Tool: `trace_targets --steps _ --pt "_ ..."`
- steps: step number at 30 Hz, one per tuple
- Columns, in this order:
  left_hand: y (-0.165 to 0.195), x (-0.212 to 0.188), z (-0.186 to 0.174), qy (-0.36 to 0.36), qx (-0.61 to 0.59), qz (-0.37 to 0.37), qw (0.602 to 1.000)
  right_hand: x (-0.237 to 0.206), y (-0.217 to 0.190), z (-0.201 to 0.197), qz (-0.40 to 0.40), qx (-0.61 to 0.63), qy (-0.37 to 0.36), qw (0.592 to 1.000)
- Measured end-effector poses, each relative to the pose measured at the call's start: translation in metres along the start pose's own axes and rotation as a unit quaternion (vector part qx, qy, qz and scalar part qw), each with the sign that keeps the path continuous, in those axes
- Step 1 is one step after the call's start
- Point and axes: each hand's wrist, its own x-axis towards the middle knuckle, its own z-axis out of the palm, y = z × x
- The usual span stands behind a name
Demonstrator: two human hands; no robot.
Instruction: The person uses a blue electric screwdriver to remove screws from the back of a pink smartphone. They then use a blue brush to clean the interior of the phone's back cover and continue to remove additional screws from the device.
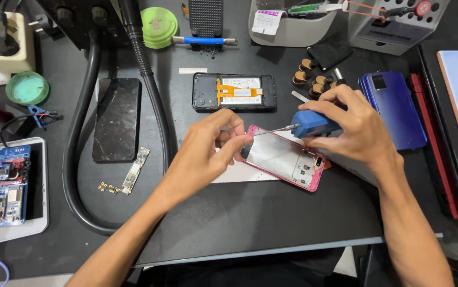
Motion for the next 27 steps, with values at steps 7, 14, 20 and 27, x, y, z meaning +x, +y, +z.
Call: trace_targets --steps 7,14,20,27 --pt "0.002 -0.008 -0.005 0.002 0.011 0.005 1.000 -0.009 0.003 0.000 -0.025 -0.038 0.021 0.999" --pt "0.016 -0.012 -0.026 0.032 -0.010 0.052 0.998 -0.011 0.007 -0.015 -0.015 -0.101 0.047 0.994" --pt "-0.001 0.000 -0.026 0.101 0.056 0.070 0.991 -0.001 0.000 -0.023 0.036 -0.096 0.045 0.994" --pt "-0.022 -0.001 0.001 0.040 0.154 0.146 0.976 -0.004 -0.008 0.003 0.021 0.003 -0.030 0.999"
